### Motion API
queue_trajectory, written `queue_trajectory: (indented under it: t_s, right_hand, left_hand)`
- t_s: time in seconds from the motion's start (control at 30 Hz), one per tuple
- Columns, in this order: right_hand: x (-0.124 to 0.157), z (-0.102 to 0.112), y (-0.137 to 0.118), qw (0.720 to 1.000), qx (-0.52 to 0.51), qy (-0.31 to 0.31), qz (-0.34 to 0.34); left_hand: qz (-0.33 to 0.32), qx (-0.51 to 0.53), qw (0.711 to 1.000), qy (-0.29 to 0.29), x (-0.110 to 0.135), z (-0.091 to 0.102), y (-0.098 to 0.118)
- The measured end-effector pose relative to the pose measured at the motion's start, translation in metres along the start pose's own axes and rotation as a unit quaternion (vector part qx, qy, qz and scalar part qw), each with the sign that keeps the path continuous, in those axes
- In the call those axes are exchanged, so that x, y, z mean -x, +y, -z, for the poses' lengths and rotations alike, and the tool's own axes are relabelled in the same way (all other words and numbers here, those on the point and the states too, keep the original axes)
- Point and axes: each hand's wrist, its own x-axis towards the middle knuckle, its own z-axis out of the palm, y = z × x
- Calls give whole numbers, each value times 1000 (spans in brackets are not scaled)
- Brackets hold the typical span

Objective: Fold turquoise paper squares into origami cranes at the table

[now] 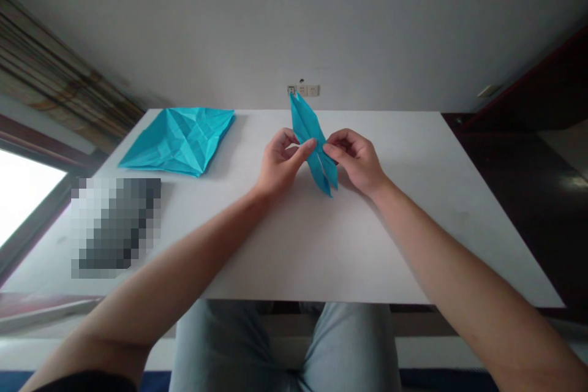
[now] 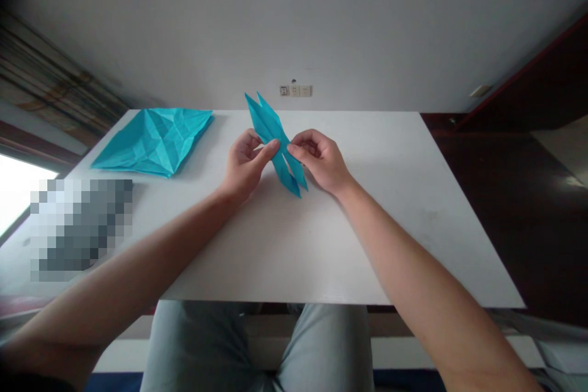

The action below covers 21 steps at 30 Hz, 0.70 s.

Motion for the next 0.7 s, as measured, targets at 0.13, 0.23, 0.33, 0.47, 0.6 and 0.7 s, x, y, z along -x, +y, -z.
queue_trajectory:
  t_s: [0.13, 0.23, 0.33, 0.47, 0.6, 0.7]
  right_hand:
    - [0, -3, -1, 1000, -19, -23, 4]
    - [0, -3, 0, 1000, -10, -18, 21]
    - [2, -1, 1, 998, 33, 7, 49]
    - [4, 2, 2, 992, 84, 41, 79]
    - [2, 3, 4, 988, 88, 82, 94]
    - [1, 4, 7, 985, 88, 113, 94]
  left_hand:
    - [-10, -14, 1000, 17, 1, -1, 1]
    - [-19, -34, 999, 23, 3, -2, 3]
    - [-19, -41, 999, 8, 8, -4, 6]
    - [8, -31, 997, -73, 12, -3, 5]
    - [-39, -96, 988, -114, 11, 2, 4]
    - [-81, -159, 977, -118, 10, 4, 4]
